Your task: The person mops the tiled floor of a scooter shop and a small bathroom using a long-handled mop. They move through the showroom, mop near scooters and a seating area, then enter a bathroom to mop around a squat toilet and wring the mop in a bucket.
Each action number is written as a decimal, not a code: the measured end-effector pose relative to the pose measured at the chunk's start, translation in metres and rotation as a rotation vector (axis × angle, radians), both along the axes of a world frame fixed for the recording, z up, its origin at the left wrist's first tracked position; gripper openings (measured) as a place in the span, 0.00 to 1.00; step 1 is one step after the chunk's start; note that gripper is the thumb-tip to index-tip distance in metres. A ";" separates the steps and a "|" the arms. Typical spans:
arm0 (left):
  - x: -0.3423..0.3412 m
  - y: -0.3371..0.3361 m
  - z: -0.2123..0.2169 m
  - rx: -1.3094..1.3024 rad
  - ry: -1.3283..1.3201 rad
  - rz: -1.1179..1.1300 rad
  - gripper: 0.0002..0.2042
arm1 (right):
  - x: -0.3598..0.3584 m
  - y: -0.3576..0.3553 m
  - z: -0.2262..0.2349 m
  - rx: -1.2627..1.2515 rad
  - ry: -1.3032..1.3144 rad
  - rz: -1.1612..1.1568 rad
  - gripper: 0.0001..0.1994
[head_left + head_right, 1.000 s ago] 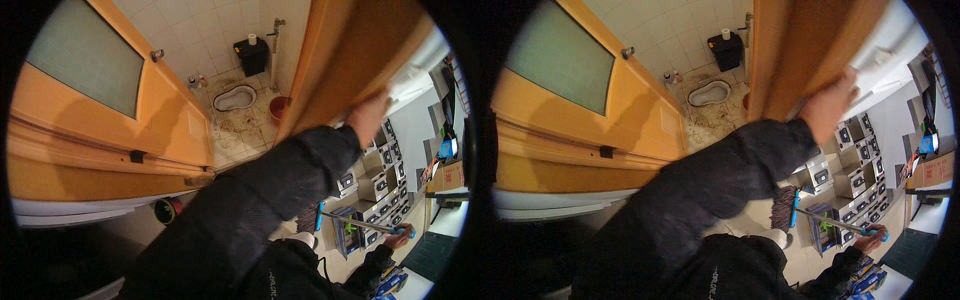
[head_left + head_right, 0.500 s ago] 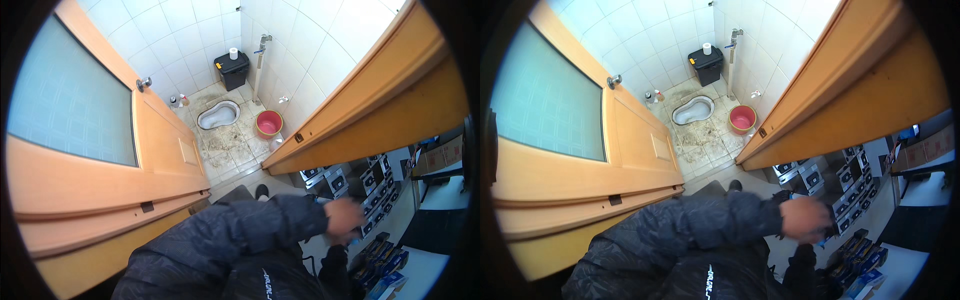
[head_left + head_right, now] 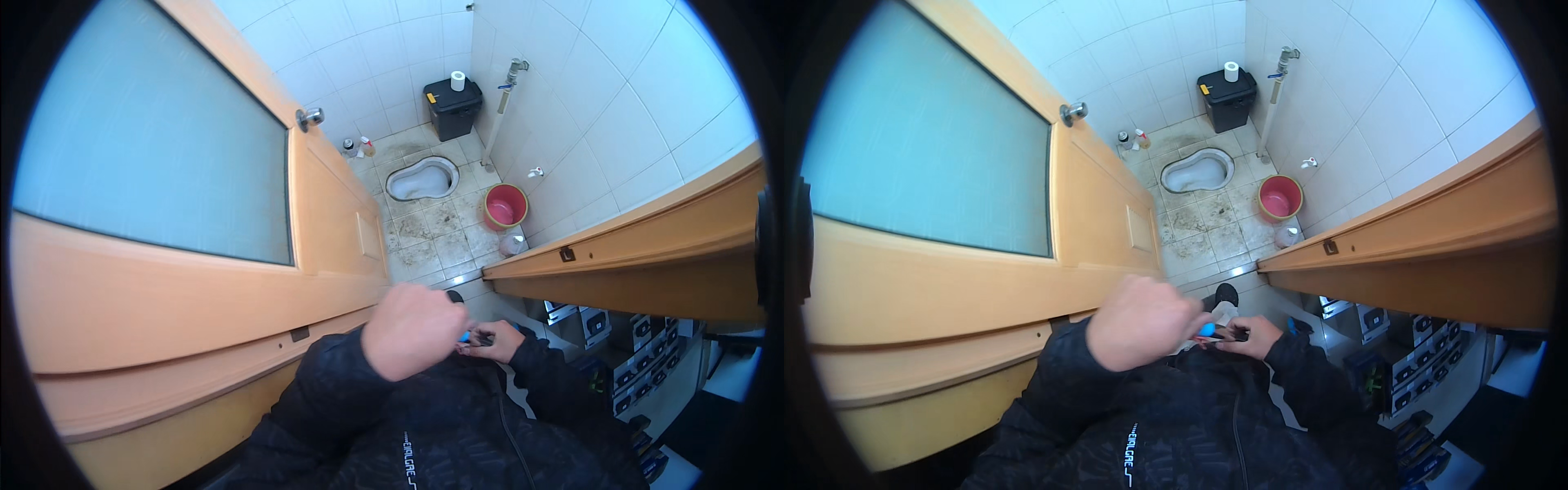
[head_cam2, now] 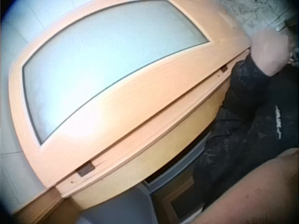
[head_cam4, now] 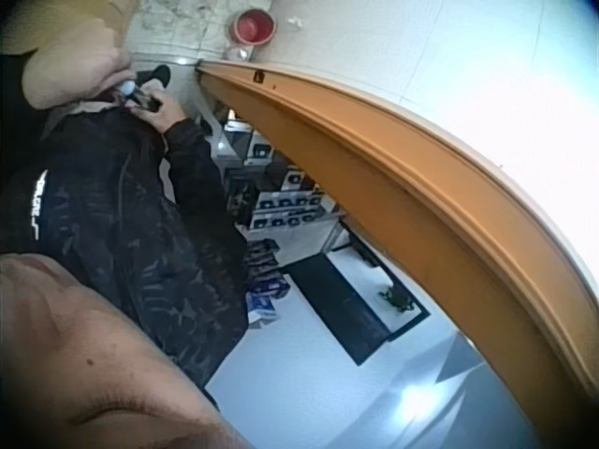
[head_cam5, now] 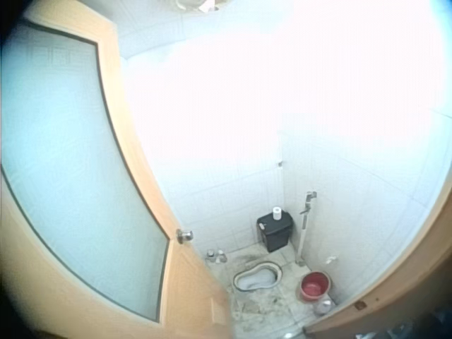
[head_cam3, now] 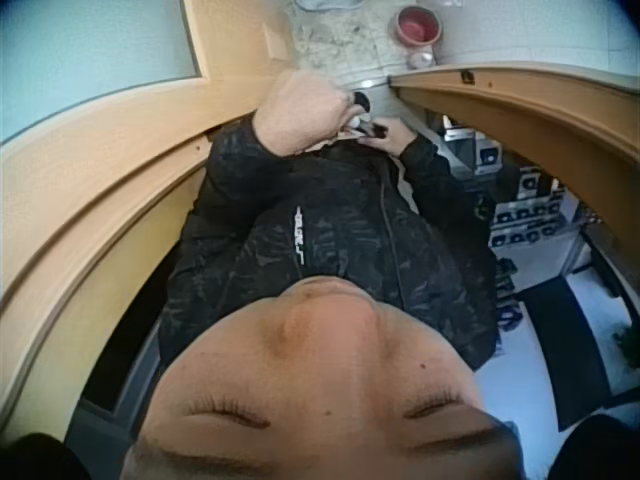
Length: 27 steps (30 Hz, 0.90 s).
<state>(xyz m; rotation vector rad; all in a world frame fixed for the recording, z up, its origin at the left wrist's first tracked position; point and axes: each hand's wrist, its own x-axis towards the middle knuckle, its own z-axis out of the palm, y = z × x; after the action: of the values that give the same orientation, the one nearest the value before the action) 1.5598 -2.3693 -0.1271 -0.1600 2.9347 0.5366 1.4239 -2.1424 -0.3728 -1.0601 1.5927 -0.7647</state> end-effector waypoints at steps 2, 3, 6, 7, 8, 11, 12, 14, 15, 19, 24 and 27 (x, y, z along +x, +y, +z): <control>0.035 0.001 0.018 -0.029 -0.033 0.064 0.11 | 0.015 0.001 -0.042 0.112 0.053 0.125 0.20; 0.053 0.006 0.022 -0.031 -0.038 0.105 0.12 | 0.027 -0.003 -0.069 0.092 0.152 0.161 0.18; 0.106 0.039 0.029 -0.050 0.043 0.204 0.14 | 0.062 -0.003 -0.111 0.157 0.287 0.197 0.11; 0.128 0.046 0.036 -0.099 0.081 0.260 0.13 | 0.077 -0.010 -0.113 0.123 0.353 0.200 0.12; 0.151 0.047 0.047 -0.126 0.091 0.314 0.13 | 0.088 -0.015 -0.106 -0.003 0.320 0.240 0.11; 0.204 0.056 0.078 -0.254 0.273 0.525 0.11 | 0.118 -0.048 -0.064 -0.043 0.274 0.323 0.09; 0.219 0.064 0.092 -0.276 0.271 0.571 0.07 | 0.126 -0.060 -0.047 -0.160 0.266 0.354 0.09; 0.241 0.079 0.119 -0.318 0.268 0.585 0.05 | 0.137 -0.077 -0.016 -0.155 0.293 0.390 0.09; 0.249 0.086 0.130 -0.333 0.270 0.557 0.05 | 0.140 -0.087 -0.003 -0.160 0.355 0.435 0.09; 0.272 0.105 0.160 -0.451 0.372 0.438 0.08 | 0.141 -0.114 0.034 -0.322 0.407 0.341 0.11; 0.283 0.104 0.177 -0.535 0.318 0.366 0.10 | 0.126 -0.146 0.067 -0.612 0.435 0.090 0.17; 0.276 0.090 0.176 -0.607 0.401 0.274 0.09 | 0.108 -0.166 0.078 -0.768 0.545 -0.107 0.15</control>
<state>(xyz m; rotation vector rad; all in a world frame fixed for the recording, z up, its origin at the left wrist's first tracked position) 1.8354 -2.2796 0.0493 -0.5894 3.3936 -0.3634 1.5322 -2.3083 -0.2943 -1.8639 1.8567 -1.2947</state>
